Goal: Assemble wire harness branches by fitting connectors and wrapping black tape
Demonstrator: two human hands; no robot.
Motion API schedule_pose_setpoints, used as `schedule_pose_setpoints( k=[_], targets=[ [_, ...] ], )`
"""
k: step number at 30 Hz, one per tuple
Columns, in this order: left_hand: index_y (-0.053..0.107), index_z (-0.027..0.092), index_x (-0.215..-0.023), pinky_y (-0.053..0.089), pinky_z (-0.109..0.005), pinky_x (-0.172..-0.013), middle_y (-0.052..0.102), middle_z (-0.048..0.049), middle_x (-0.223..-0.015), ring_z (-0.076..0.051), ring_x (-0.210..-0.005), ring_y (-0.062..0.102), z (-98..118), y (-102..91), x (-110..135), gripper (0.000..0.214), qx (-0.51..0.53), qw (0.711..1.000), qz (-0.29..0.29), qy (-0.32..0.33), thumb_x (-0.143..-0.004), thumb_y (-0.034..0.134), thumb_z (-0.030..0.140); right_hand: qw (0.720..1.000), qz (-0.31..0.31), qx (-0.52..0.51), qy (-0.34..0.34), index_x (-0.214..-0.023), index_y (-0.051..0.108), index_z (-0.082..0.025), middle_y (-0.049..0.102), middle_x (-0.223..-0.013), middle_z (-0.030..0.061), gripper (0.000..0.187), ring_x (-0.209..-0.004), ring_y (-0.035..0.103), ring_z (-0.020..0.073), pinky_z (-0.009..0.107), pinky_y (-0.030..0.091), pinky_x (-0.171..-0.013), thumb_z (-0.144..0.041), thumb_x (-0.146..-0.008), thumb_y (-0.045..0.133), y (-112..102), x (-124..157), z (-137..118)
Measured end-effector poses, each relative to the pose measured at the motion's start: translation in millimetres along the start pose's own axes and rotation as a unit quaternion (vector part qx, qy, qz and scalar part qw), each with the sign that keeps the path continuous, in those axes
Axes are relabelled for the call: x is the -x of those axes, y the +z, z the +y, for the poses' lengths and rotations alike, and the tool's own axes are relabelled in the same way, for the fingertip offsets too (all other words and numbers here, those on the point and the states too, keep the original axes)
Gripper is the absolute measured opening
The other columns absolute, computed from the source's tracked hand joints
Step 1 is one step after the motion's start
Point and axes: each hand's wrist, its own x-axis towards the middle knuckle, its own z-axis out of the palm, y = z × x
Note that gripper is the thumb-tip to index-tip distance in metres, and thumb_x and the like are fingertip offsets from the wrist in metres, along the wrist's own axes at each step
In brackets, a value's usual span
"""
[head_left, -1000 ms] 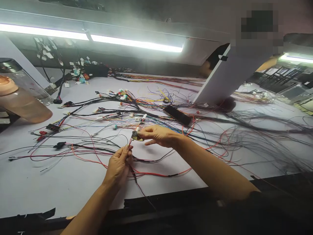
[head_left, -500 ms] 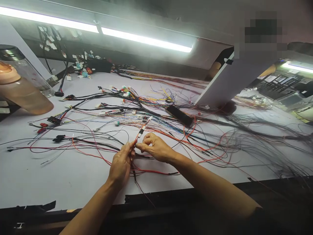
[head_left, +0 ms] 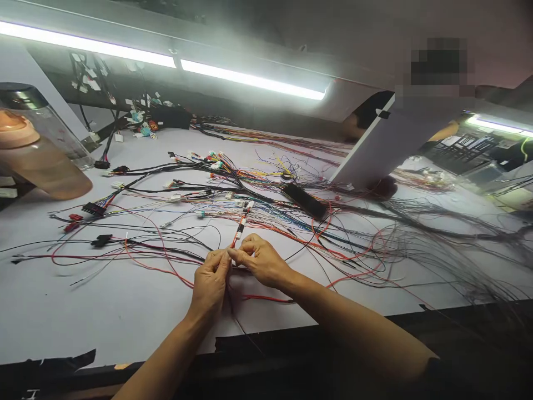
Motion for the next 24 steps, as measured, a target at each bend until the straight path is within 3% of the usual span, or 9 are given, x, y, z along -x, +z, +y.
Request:
schedule_pose_setpoints(
  k=[4, 10, 16, 24],
  targets=[
    [0.074, 0.017, -0.083, 0.045, -0.026, -0.065, 0.066, -0.0075, -0.092, -0.019, -0.082, 0.057, -2, -2.8, -1, 0.030, -0.013, 1.000, 0.000, 0.014, -0.068, 0.079, 0.042, 0.999, 0.019, 0.038, 0.011, -0.071, 0.071, -0.020, 0.056, -0.089, 0.0023, 0.045, -0.084, 0.051, 0.0138, 0.026, 0.039, -0.073, -0.061, -0.085, 0.057, 3, 3, -4],
    [0.075, 0.016, -0.088, 0.047, -0.026, -0.068, 0.068, -0.0049, -0.081, -0.015, -0.073, 0.058, 1, -0.9, -2, 0.039, 0.030, 0.998, 0.034, -0.032, -0.060, 0.085, 0.041, 0.996, 0.011, 0.094, -0.004, -0.073, 0.072, -0.023, 0.059, -0.091, 0.0012, 0.039, -0.087, 0.051, 0.0149, 0.028, 0.034, -0.074, -0.056, -0.086, 0.058, -7, 11, -12],
    [0.073, 0.016, -0.091, 0.045, -0.022, -0.059, 0.065, -0.0025, -0.075, -0.010, -0.062, 0.053, 8, 2.2, 0, 0.040, 0.014, 1.000, 0.024, -0.010, -0.060, 0.085, 0.039, 0.990, 0.015, 0.132, -0.044, -0.075, 0.072, -0.024, 0.061, -0.094, 0.0003, 0.029, -0.089, 0.053, 0.0146, 0.030, 0.032, -0.078, -0.046, -0.089, 0.059, -19, 13, -4],
    [0.064, 0.019, -0.101, 0.043, -0.020, -0.054, 0.060, 0.0007, -0.072, -0.009, -0.060, 0.054, 7, 2.9, 5, 0.038, 0.009, 0.998, 0.001, 0.065, -0.068, 0.081, 0.031, 0.980, 0.042, 0.178, -0.073, -0.092, 0.075, -0.031, 0.066, -0.092, -0.0006, 0.024, -0.083, 0.057, 0.0130, 0.029, 0.032, -0.077, -0.048, -0.089, 0.058, -13, 5, 6]
  ],
)
